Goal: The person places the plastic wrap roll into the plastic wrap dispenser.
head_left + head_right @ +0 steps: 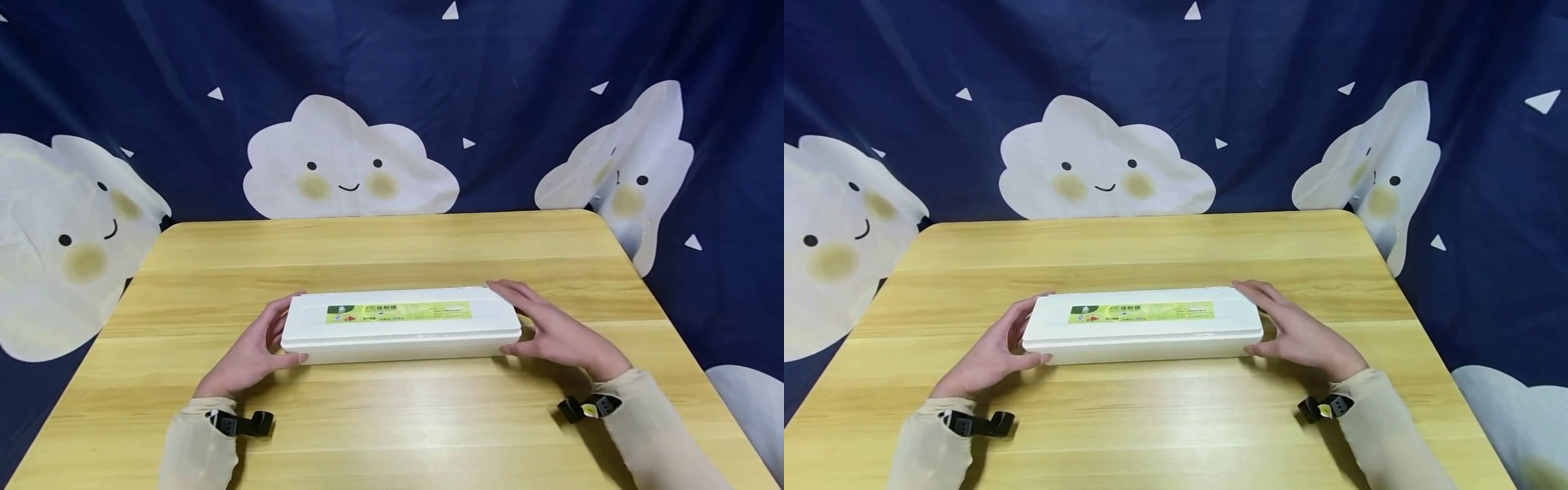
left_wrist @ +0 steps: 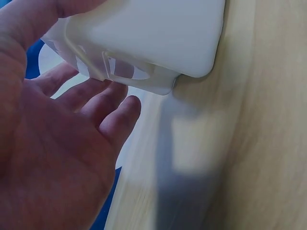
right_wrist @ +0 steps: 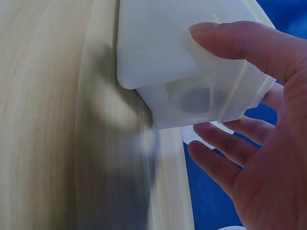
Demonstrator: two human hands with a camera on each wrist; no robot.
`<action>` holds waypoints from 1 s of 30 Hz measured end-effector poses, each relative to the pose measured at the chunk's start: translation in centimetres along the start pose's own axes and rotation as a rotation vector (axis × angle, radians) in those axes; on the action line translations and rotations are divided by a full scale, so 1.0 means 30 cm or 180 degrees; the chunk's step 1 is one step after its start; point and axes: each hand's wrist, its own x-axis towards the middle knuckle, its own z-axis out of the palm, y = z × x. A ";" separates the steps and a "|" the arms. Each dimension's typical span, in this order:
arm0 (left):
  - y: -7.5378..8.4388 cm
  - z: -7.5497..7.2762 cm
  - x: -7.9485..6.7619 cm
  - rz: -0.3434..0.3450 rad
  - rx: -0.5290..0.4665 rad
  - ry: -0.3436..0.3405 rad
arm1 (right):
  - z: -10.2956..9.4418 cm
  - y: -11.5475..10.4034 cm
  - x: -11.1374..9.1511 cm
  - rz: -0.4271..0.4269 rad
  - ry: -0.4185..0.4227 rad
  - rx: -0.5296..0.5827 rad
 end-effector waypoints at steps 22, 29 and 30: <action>-0.010 0.000 -0.004 0.0103 0.0057 -0.0047 | 0.008 0.002 0.000 -0.0002 0.0116 0.0030; -0.008 0.000 -0.003 0.0201 -0.0067 -0.0115 | 0.008 -0.001 -0.001 0.0022 0.0135 0.0011; -0.008 0.001 -0.003 0.0213 -0.0104 -0.0124 | 0.009 -0.001 -0.001 0.0023 0.0134 -0.0007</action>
